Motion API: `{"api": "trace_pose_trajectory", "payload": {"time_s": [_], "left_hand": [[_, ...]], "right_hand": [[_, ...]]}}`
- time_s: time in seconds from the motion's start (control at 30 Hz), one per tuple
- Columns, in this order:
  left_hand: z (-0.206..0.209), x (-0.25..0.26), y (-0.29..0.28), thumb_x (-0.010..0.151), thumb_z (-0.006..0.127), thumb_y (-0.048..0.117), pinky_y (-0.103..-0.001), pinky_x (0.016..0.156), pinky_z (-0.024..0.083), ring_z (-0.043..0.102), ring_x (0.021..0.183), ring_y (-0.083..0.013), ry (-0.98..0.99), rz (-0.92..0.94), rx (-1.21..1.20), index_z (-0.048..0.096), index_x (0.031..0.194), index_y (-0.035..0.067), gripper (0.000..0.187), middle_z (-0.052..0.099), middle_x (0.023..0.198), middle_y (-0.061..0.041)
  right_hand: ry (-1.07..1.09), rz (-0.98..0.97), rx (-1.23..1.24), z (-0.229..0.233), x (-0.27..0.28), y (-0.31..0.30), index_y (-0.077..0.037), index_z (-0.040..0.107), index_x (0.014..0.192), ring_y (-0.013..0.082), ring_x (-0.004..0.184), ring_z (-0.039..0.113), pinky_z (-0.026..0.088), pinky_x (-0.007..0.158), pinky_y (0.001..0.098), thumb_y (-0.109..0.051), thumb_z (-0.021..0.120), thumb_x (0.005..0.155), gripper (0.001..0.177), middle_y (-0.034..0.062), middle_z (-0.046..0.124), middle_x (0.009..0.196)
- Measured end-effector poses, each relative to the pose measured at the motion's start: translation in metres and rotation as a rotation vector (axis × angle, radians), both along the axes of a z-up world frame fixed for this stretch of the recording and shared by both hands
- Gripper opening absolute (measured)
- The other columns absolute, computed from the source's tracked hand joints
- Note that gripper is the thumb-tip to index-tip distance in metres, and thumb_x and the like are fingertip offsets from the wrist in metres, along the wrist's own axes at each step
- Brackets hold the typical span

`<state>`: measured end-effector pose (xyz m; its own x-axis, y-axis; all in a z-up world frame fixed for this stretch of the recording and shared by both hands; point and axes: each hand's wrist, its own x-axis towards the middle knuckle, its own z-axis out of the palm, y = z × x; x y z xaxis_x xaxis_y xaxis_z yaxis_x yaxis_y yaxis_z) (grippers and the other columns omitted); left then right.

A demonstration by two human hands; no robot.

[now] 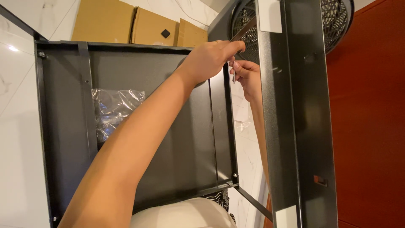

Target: The person assembles a black metal cabinet by attaching side panels to the main frame. They use a wrench and Allen key to tighten multiple screws at various points on the frame and panels. The person handles screws, a plastic bag of hardware, and the cabinet components throughout the process.

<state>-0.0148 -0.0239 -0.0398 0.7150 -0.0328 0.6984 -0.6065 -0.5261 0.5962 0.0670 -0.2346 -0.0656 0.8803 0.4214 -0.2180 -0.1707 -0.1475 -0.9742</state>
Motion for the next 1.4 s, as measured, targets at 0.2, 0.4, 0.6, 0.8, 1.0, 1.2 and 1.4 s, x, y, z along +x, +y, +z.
{"api": "trace_pose_trajectory", "payload": {"time_s": [0.2,0.4,0.6,0.8,1.0,1.2,1.4], "left_hand": [[0.000,0.000,0.000,0.095,0.062,0.003,-0.037,0.072,0.057,0.072,0.088,-0.0238,-0.003,-0.007,-0.002,0.062,0.126,0.013,0.033,0.073,0.095,-0.005],[-0.002,0.001,-0.001,0.094,0.062,0.002,-0.037,0.072,0.057,0.073,0.087,-0.0241,-0.032,0.006,-0.005,0.063,0.125,0.011,0.032,0.074,0.097,-0.006],[-0.005,0.005,-0.001,0.094,0.064,0.003,-0.037,0.074,0.057,0.073,0.089,-0.0236,-0.093,0.001,-0.006,0.062,0.125,0.010,0.032,0.074,0.105,-0.008],[-0.004,0.004,0.000,0.092,0.065,0.002,-0.037,0.074,0.057,0.073,0.090,-0.0235,-0.056,-0.008,0.021,0.062,0.124,0.011,0.033,0.074,0.101,-0.006],[-0.003,0.004,0.000,0.091,0.067,0.002,-0.037,0.070,0.057,0.072,0.087,-0.0245,-0.022,-0.005,0.023,0.063,0.125,0.011,0.036,0.074,0.095,-0.005],[-0.001,0.003,-0.001,0.092,0.066,0.002,-0.036,0.072,0.058,0.073,0.088,-0.0234,-0.021,0.004,0.013,0.063,0.127,0.011,0.036,0.075,0.104,-0.007],[0.000,0.001,-0.001,0.093,0.067,0.003,-0.037,0.074,0.058,0.073,0.089,-0.0240,0.001,-0.010,-0.009,0.063,0.127,0.010,0.035,0.075,0.108,-0.009]], "right_hand": [[0.076,0.045,0.105,-0.004,0.006,-0.003,0.002,0.074,0.104,0.0102,0.069,0.052,0.046,0.069,0.0255,-0.012,0.067,0.101,0.016,0.0033,0.066,0.080],[-0.202,0.038,0.046,-0.016,0.002,-0.004,0.003,0.073,0.110,0.0096,0.075,0.058,0.049,0.074,0.0236,-0.013,0.066,0.102,0.020,0.0045,0.070,0.084],[-0.115,0.032,0.108,-0.024,0.013,-0.004,0.004,0.073,0.110,0.0106,0.074,0.056,0.047,0.072,0.0239,-0.012,0.066,0.102,0.019,0.0051,0.070,0.085],[-0.154,0.029,0.091,-0.028,0.005,-0.007,0.004,0.073,0.110,0.0105,0.077,0.059,0.050,0.074,0.0245,-0.012,0.066,0.101,0.020,0.0040,0.070,0.086],[-0.112,-0.031,0.181,-0.032,0.002,-0.003,0.005,0.073,0.107,0.0107,0.075,0.056,0.048,0.074,0.0244,-0.012,0.068,0.102,0.018,0.0031,0.070,0.086],[-0.250,0.040,0.075,-0.023,0.001,-0.002,0.003,0.074,0.109,0.0107,0.078,0.060,0.051,0.078,0.0242,-0.015,0.068,0.101,0.020,0.0029,0.072,0.087],[-0.406,0.062,-0.086,-0.016,-0.008,0.002,0.003,0.072,0.106,0.0102,0.077,0.063,0.053,0.072,0.0262,-0.015,0.070,0.099,0.020,0.0035,0.073,0.089]]}}
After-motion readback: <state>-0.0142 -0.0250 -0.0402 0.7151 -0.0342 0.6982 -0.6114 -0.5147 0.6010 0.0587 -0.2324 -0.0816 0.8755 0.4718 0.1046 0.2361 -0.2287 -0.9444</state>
